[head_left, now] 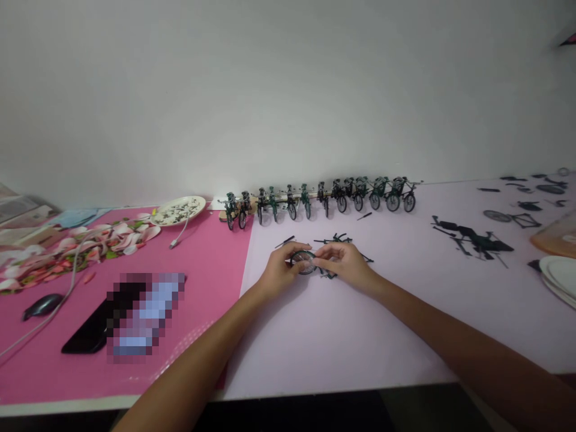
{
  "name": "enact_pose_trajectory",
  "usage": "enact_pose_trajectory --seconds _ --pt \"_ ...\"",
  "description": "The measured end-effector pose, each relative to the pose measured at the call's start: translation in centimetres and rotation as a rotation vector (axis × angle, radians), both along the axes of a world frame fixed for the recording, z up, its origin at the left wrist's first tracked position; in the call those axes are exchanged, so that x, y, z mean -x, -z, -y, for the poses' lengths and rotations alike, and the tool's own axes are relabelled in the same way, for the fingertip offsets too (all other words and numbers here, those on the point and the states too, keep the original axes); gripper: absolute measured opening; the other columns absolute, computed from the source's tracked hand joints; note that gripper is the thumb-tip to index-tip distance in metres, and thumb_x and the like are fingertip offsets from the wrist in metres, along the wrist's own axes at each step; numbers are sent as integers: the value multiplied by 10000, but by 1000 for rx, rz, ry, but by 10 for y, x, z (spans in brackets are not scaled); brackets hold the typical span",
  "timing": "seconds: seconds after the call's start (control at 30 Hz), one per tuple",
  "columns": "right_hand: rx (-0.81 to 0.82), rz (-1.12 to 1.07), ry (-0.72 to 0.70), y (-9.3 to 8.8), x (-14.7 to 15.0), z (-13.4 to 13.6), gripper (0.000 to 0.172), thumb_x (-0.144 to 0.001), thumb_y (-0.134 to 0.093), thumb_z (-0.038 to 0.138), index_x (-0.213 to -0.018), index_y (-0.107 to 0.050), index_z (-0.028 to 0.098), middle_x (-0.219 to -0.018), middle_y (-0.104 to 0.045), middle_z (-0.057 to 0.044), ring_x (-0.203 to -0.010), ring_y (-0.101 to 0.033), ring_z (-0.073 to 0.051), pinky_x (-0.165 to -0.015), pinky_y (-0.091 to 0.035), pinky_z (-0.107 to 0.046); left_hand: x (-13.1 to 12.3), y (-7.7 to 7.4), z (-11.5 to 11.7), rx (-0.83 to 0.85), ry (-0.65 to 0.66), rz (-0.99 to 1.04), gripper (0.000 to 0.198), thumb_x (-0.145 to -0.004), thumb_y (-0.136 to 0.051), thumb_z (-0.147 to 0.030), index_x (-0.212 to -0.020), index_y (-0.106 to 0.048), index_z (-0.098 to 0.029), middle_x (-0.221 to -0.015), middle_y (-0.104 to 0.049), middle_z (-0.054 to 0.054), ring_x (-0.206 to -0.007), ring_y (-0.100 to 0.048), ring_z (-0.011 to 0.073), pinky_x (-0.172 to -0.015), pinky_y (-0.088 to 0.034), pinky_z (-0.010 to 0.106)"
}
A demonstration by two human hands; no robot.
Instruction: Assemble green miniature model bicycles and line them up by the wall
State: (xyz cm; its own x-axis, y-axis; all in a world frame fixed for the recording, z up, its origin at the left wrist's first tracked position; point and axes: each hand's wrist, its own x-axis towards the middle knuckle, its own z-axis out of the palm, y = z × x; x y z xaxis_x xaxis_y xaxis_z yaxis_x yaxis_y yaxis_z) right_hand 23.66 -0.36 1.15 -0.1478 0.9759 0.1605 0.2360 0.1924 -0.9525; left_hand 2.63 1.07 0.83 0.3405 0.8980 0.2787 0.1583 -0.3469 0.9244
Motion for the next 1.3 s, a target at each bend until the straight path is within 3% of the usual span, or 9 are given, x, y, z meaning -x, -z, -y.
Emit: enact_pose_trajectory --seconds 0.3,0.57,0.77,0.87,1.07,1.3 --pt "-3 -2 -20 3 -1 1 383 -718 -871 541 -880 -795 203 -821 -772 -71 -756 -698 -212 -651 -553 -323 3 7 -4 -96 23 -50 298 -791 -728 -193 -1077 -803 -225 -1047 -770 97 -972 -696 248 -858 -541 340" --pt "69 -113 -99 4 0 -1 440 -743 -842 581 -956 -793 199 -719 -737 -45 -589 -625 -162 -517 -498 -291 -1 2 -3 82 -12 104 279 -730 -781 -217 -1005 -783 -175 -1025 -762 116 -921 -695 239 -780 -541 323" --pt "90 -195 -135 7 1 -3 416 -694 -874 477 -978 -745 202 -788 -718 -26 -574 -591 -131 -490 -475 -264 -5 -7 1 151 -46 188 276 -685 -829 -216 -947 -762 -159 -1001 -769 112 -870 -696 219 -772 -540 324" --pt "76 -155 -117 8 1 -3 351 -702 -835 402 -968 -722 202 -782 -701 -26 -655 -627 -163 -502 -464 -257 -7 -7 4 153 -46 194 270 -680 -821 -203 -941 -763 -163 -999 -769 103 -873 -700 219 -771 -543 321" --pt "-47 -83 -108 15 1 -4 238 -707 -720 273 -933 -699 199 -797 -691 -13 -739 -635 -166 -728 -532 -325 -12 -5 9 142 -59 187 259 -696 -779 -178 -954 -762 -166 -973 -753 81 -860 -696 205 -771 -543 309" --pt "-170 138 -61 4 -2 0 214 -859 -678 330 -1032 -723 213 -900 -688 -45 -747 -626 -176 -608 -495 -284 -8 -5 3 70 -41 107 295 -770 -774 -269 -1044 -727 -171 -1048 -749 92 -894 -693 210 -794 -552 321"
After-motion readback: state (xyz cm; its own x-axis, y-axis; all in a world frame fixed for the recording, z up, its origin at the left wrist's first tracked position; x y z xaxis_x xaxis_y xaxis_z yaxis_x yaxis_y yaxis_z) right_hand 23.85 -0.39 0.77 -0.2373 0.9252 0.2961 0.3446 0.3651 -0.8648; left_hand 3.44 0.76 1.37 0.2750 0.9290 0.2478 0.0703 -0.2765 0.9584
